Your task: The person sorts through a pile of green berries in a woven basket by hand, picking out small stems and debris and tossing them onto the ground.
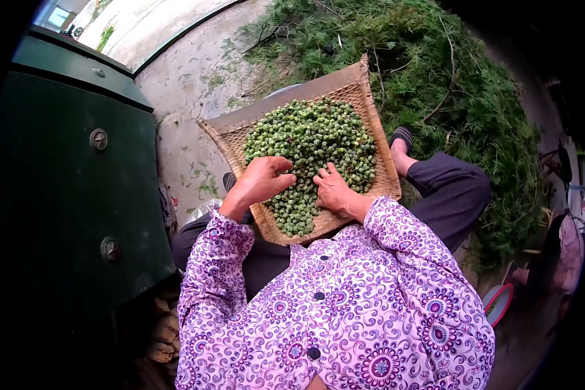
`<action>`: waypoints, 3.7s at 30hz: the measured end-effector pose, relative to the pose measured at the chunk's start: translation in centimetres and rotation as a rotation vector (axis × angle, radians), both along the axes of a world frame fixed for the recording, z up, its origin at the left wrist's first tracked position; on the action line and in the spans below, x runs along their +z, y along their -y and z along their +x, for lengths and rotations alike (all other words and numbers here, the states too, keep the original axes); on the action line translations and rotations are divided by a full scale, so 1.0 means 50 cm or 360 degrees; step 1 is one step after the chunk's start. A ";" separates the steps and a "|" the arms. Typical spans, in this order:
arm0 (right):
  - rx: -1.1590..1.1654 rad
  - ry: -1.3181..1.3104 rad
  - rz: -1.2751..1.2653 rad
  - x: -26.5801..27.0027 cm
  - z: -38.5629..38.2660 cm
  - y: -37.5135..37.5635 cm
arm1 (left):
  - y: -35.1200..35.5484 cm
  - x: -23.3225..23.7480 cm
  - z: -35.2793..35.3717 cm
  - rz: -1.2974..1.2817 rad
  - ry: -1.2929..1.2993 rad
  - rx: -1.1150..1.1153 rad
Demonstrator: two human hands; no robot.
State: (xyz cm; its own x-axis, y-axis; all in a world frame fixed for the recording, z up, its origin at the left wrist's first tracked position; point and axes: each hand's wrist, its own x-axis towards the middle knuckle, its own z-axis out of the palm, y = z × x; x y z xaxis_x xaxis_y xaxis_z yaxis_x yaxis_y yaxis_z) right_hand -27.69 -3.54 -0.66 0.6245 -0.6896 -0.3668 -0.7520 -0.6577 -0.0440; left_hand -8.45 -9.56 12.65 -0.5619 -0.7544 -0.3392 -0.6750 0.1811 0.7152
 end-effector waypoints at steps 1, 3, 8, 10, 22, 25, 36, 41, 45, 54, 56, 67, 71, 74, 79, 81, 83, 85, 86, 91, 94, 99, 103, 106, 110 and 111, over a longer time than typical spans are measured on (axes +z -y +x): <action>0.0007 -0.0031 -0.0070 -0.003 -0.012 0.001 | -0.002 0.000 0.000 0.0003 -0.0003 -0.0003; -0.0002 -0.0159 -0.0062 -0.006 -0.046 0.008 | -0.003 -0.001 0.003 0.0006 -0.0019 0.0010; -0.0241 -0.0002 -0.0339 0.001 -0.104 0.007 | -0.005 0.003 0.003 0.0018 -0.0017 0.0016; -0.0343 0.0041 -0.0469 0.024 -0.124 0.004 | -0.005 0.003 0.005 0.0015 -0.0029 0.0014; -0.0339 0.0520 0.0182 -0.014 -0.010 -0.009 | -0.011 -0.021 0.003 -0.0053 -0.0093 -0.0050; -0.0724 0.0400 0.0260 -0.015 0.037 -0.022 | -0.012 -0.015 0.001 -0.0012 -0.0085 -0.0020; -0.0782 0.0255 0.0463 -0.026 0.019 -0.020 | -0.030 -0.016 0.002 -0.0157 -0.0104 -0.0116; -0.0793 0.0213 0.0510 -0.002 0.025 -0.011 | -0.025 0.001 0.002 -0.0115 -0.0076 -0.0116; -0.0837 0.0313 0.0621 -0.025 0.030 -0.024 | -0.028 -0.006 0.000 -0.0166 -0.0051 -0.0113; -0.0971 0.0723 0.0805 -0.081 0.035 -0.011 | -0.029 -0.011 -0.005 -0.0134 -0.0099 -0.0109; -0.0840 0.0752 0.0989 -0.082 0.044 -0.010 | -0.029 -0.014 -0.004 -0.0139 -0.0110 -0.0116; -0.0542 0.0861 0.0952 -0.088 0.059 -0.018 | -0.028 -0.014 0.009 -0.0118 -0.0106 -0.0106; -0.0545 0.0859 0.0897 -0.074 0.055 -0.025 | -0.029 -0.019 0.006 -0.0160 -0.0117 -0.0108; -0.0537 0.0908 0.0930 -0.101 0.054 -0.022 | -0.030 -0.021 0.005 -0.0151 -0.0094 -0.0127; -0.0553 0.0835 0.0922 -0.063 0.058 -0.018 | -0.030 -0.023 0.002 -0.0109 -0.0084 -0.0092; -0.0524 0.0875 0.0905 -0.059 0.054 -0.025 | -0.032 -0.027 0.004 -0.0228 -0.0016 -0.0118; -0.0541 0.0892 0.1000 -0.073 0.057 -0.021 | -0.030 -0.023 0.002 -0.0207 -0.0006 -0.0118; -0.0594 0.0817 0.1009 -0.070 0.066 -0.009 | -0.024 -0.021 0.003 -0.0172 0.0017 -0.0143; -0.0666 0.0892 0.1119 -0.064 0.066 -0.006 | -0.022 -0.016 0.002 -0.0200 -0.0007 -0.0117; -0.1322 0.1323 0.1707 -0.017 0.031 0.011 | -0.015 -0.010 0.006 -0.0254 0.0006 -0.0097; -0.1666 0.1945 0.1886 0.023 -0.031 0.055 | -0.018 -0.007 0.004 -0.0218 0.0046 -0.0109; -0.1829 0.2133 0.1239 0.100 -0.130 0.121 | -0.008 -0.004 0.003 -0.0267 -0.0002 -0.0120; -0.2002 0.2049 0.0978 0.120 -0.179 0.110 | -0.001 0.013 0.009 -0.0241 -0.0044 -0.0044; -0.1783 0.1670 0.0409 0.027 -0.194 0.080 | -0.001 0.016 0.017 -0.0265 -0.0109 -0.0004; -0.0949 0.1204 0.0555 0.056 -0.062 0.020 | -0.003 0.012 0.019 -0.0251 -0.0008 0.0000; -0.0648 0.0956 0.0705 0.040 -0.023 0.006 | -0.003 0.011 0.018 -0.0259 -0.0011 -0.0004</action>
